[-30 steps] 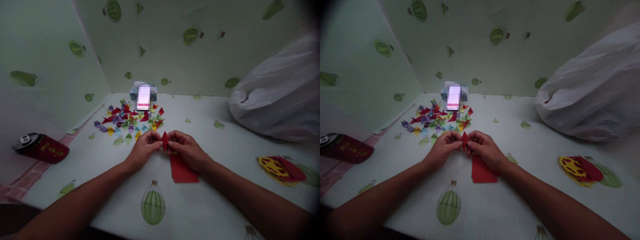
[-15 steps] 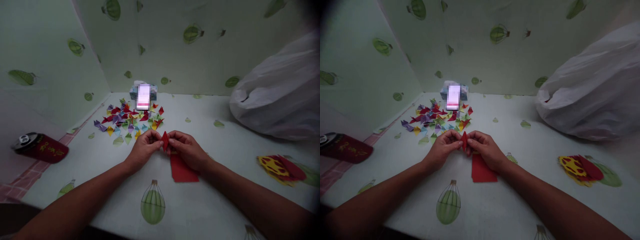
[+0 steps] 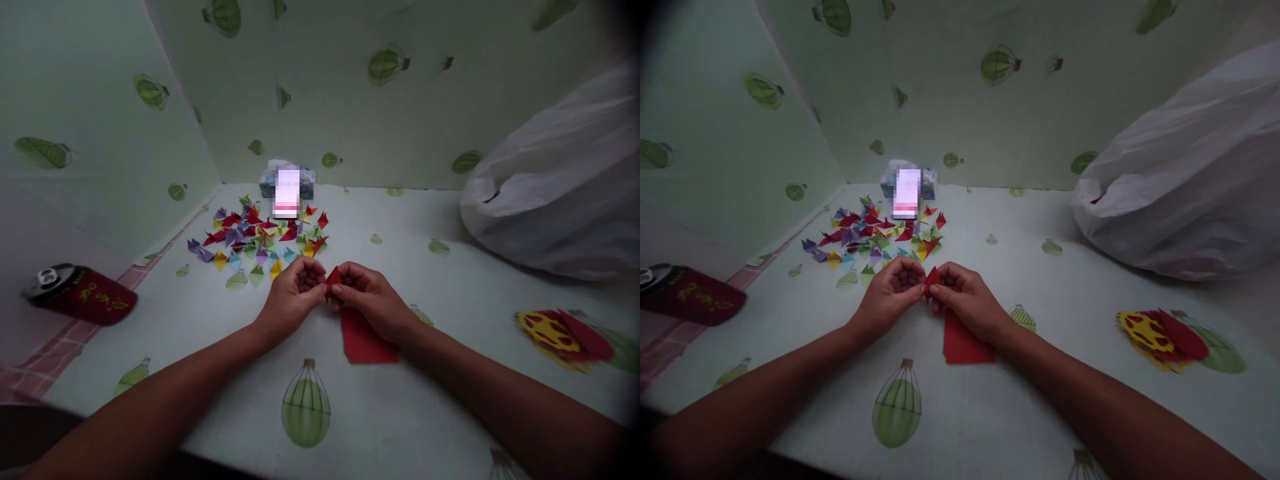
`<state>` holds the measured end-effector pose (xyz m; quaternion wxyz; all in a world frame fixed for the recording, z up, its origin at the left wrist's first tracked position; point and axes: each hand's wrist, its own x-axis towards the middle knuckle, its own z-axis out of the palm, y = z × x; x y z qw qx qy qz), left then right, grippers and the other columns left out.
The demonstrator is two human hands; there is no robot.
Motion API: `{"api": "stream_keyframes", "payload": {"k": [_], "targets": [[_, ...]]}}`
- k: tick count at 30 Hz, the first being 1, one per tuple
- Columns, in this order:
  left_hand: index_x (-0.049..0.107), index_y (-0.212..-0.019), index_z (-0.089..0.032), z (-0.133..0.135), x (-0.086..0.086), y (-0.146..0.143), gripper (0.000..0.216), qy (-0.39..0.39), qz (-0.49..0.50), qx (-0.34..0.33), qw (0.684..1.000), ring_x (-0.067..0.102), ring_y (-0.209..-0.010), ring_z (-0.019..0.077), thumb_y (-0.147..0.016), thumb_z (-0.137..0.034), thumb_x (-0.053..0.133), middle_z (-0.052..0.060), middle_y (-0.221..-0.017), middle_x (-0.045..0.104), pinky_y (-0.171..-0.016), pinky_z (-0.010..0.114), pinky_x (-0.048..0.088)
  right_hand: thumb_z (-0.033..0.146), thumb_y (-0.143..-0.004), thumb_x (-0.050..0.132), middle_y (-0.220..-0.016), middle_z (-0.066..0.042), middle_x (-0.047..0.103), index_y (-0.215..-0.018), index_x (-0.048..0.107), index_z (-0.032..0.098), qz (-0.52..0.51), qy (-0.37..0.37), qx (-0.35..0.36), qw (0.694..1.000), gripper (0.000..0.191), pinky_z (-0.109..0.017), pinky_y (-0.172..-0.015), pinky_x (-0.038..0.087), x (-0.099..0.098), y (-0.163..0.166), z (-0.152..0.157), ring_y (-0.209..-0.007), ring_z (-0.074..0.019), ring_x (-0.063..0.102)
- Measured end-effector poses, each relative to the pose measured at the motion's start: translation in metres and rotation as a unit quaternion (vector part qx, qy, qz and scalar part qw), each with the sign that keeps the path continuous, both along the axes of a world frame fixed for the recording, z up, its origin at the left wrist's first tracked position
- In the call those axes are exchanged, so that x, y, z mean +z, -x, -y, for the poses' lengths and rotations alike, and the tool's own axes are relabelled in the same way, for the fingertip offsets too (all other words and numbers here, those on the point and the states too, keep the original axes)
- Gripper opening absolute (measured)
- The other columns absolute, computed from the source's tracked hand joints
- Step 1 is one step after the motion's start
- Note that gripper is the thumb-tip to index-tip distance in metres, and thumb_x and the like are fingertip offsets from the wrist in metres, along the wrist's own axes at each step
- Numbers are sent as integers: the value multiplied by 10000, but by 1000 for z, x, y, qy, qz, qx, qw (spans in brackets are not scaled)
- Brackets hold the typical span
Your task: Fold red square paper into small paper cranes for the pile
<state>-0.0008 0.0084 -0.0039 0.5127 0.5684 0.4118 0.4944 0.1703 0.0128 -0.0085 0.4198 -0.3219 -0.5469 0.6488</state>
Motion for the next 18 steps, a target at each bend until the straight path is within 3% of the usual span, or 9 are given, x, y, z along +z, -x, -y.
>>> {"api": "stream_keyframes", "payload": {"k": [9,18], "targets": [[587,-1077,-165,4,0,3,221,-51,-59,-13,997,617,-806,135,-863,-201,626,38,-897,631,-758,280,510,304,-843,690,-658,40,586,-778,571,177,18,2,-30,999,186,-255,-594,410,2,0,2,-558,-89,519],[555,-1052,-180,4,0,1,229,-66,-81,-14,994,616,-758,125,-837,-159,634,5,-820,625,-726,268,499,337,-856,671,-651,39,564,-793,565,175,49,-14,-34,998,203,-254,-576,393,3,-1,3,-558,-93,500]]}}
